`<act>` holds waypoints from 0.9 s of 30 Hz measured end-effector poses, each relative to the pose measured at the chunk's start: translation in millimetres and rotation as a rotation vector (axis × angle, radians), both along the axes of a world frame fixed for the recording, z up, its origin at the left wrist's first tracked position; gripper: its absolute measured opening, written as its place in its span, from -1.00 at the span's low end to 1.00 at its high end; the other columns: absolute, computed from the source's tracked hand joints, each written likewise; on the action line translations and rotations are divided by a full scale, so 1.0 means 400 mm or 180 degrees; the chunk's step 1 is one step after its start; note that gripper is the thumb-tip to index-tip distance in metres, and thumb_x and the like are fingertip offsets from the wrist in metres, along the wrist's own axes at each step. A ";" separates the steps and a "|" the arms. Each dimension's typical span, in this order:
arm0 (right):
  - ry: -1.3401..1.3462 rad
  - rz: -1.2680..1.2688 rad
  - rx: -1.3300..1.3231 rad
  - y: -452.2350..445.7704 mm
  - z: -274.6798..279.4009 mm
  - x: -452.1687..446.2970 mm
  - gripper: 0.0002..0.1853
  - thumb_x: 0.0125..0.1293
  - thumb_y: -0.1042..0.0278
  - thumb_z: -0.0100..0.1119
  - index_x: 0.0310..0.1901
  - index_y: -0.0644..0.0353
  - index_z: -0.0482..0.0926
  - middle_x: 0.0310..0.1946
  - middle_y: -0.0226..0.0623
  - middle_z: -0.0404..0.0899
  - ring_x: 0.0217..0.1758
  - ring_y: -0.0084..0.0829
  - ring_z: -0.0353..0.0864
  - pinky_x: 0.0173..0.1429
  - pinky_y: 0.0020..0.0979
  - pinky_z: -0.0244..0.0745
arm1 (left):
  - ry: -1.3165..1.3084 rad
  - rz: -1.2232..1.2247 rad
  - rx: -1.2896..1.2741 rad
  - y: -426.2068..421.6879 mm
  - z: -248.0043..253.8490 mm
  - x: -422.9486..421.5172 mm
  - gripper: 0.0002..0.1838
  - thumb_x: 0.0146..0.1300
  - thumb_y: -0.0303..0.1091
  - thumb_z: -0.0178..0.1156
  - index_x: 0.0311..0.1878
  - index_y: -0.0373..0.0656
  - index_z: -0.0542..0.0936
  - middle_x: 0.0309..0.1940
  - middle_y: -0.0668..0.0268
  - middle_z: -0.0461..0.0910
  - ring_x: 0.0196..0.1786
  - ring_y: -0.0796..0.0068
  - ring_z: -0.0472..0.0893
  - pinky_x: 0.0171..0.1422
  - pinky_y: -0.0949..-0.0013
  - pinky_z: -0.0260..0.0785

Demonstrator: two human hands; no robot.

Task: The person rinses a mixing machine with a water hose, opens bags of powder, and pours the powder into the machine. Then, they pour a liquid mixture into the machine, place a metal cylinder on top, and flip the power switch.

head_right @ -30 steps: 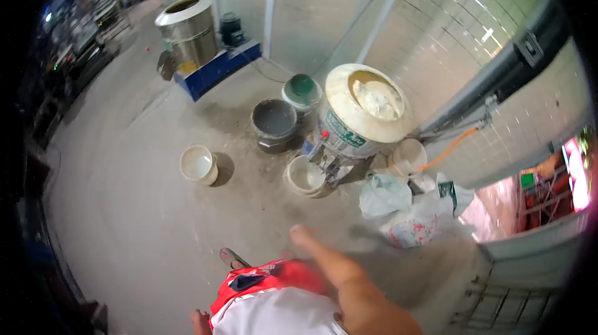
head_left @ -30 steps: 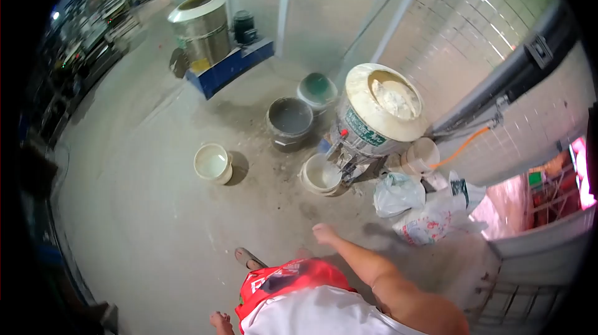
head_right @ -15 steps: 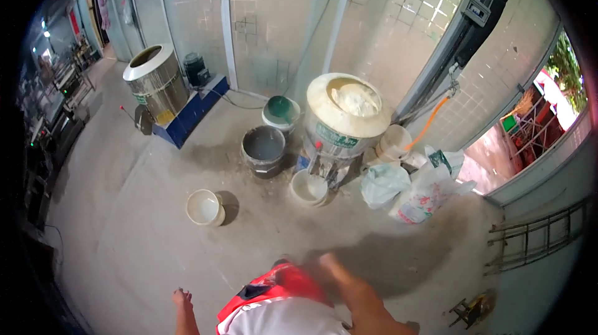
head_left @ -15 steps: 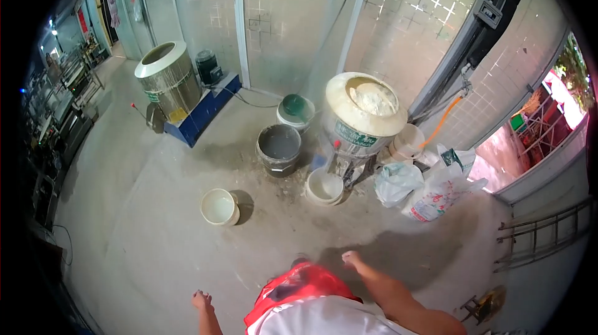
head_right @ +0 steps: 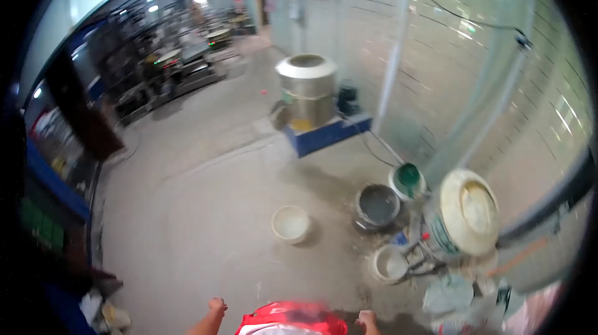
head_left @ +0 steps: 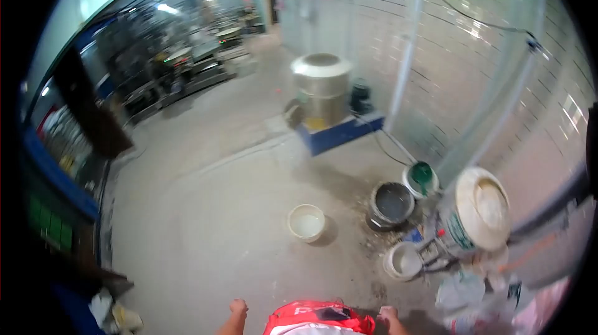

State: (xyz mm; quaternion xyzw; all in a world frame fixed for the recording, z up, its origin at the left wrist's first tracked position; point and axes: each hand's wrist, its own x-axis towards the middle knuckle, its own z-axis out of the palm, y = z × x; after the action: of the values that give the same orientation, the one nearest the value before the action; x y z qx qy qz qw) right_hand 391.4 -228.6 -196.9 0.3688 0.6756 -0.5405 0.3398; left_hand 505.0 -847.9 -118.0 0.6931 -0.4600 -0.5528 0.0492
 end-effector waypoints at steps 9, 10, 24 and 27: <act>0.0000 0.0788 0.0208 -0.227 0.043 -0.365 -0.82 0.29 0.45 -0.07 -0.13 0.17 0.50 -0.44 -0.22 0.48 -0.53 -0.25 0.57 -0.45 -0.23 0.64 | -0.0003 0.0591 -0.0132 0.088 0.002 0.133 -0.86 0.23 -0.51 0.02 -0.14 -0.12 0.42 -0.61 0.30 0.41 -0.66 0.44 0.43 -0.70 0.36 0.24; 0.0069 0.0805 0.0165 -0.270 0.052 -0.397 -0.82 0.29 0.45 -0.06 -0.12 0.16 0.50 -0.43 -0.22 0.49 -0.52 -0.26 0.58 -0.44 -0.25 0.64 | -0.0088 0.0586 -0.0074 0.087 -0.012 0.160 -0.86 0.24 -0.48 0.02 -0.14 -0.11 0.42 -0.61 0.29 0.41 -0.67 0.43 0.43 -0.71 0.36 0.23; 0.0035 0.0799 0.0284 -0.733 -0.088 -0.700 -0.88 0.24 0.48 -0.03 -0.29 0.23 0.53 -0.50 -0.23 0.51 -0.55 -0.26 0.59 -0.50 -0.23 0.61 | -0.2300 -0.4778 -0.0852 -0.624 -0.173 -0.019 -0.81 0.26 -0.30 0.08 -0.12 -0.12 0.57 -0.49 0.13 0.58 -0.40 0.21 0.65 -0.46 0.23 0.47; -0.0011 0.0674 0.0257 -0.863 -0.044 -0.736 -0.88 0.23 0.49 -0.03 -0.35 0.24 0.54 -0.53 -0.23 0.51 -0.57 -0.26 0.58 -0.52 -0.23 0.60 | 0.0180 0.0264 -0.0424 -0.844 -0.155 -0.300 -0.84 0.27 -0.32 0.10 -0.15 -0.17 0.51 -0.45 0.24 0.55 -0.43 0.33 0.60 -0.46 0.28 0.45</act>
State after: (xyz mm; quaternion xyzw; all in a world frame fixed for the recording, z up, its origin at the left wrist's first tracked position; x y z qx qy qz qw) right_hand 97.1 -573.7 -214.4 0.3096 0.7315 -0.4732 0.3810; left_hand 385.0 -1185.6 -179.9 0.6908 -0.4651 -0.5378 0.1309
